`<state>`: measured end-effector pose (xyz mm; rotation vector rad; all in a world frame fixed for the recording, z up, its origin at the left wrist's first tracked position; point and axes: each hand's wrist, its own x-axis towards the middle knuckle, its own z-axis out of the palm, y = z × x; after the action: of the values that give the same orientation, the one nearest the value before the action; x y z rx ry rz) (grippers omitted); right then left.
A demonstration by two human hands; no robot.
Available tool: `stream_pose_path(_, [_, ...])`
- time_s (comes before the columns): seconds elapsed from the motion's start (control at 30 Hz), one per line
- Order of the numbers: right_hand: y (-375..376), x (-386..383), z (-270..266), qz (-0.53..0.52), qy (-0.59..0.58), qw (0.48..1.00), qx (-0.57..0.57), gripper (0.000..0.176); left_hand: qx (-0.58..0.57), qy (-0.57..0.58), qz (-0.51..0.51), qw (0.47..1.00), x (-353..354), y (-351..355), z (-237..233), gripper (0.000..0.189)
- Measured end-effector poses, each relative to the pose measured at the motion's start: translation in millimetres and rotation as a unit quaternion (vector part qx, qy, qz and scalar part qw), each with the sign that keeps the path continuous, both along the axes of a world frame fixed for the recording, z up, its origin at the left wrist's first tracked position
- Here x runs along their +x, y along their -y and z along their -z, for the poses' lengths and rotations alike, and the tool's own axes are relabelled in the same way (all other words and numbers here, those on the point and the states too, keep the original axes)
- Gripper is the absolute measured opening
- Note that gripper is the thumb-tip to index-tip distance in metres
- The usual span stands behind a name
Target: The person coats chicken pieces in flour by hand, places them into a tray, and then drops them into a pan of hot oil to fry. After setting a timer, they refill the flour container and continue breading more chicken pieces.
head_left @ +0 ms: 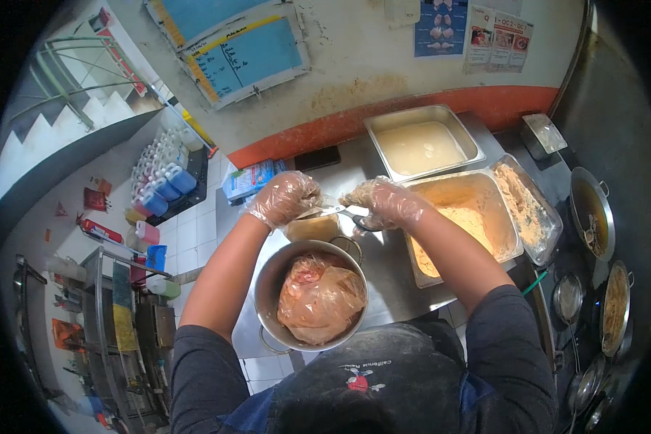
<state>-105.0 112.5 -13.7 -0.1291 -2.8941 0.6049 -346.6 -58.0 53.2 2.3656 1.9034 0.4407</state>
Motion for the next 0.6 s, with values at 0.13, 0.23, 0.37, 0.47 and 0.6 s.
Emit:
stream_pose_path(0.13, [14.7, -20.5, -8.9, -0.035, -0.022, 0.999, -0.005, 0.048, -0.013, 0.009, -0.003, 1.0, 8.7, 1.8, -7.8, 0.013])
stream_pose_path(0.23, [20.8, -20.5, 1.8, -0.016, 0.041, 0.998, -0.05, 0.042, -0.021, 0.041, -0.053, 0.997, 6.7, 6.1, -13.6, 0.015])
stream_pose_path(0.37, [22.7, -2.1, 1.1, 0.02, -0.03, 0.999, 0.008, 0.034, 0.027, 0.162, -0.104, 0.981, -4.4, 21.2, -21.5, 0.016])
stream_pose_path(0.47, [26.7, 8.0, 2.1, 0.033, -0.006, 0.999, 0.007, 0.04, 0.046, 0.356, -0.172, 0.917, -9.5, 34.1, -3.9, 0.02])
stream_pose_path(0.6, [39.2, 4.1, -11.3, 0.052, 0.002, 0.998, 0.026, 0.04, 0.053, 0.472, -0.147, 0.868, -4.9, 36.1, 20.3, 0.02])
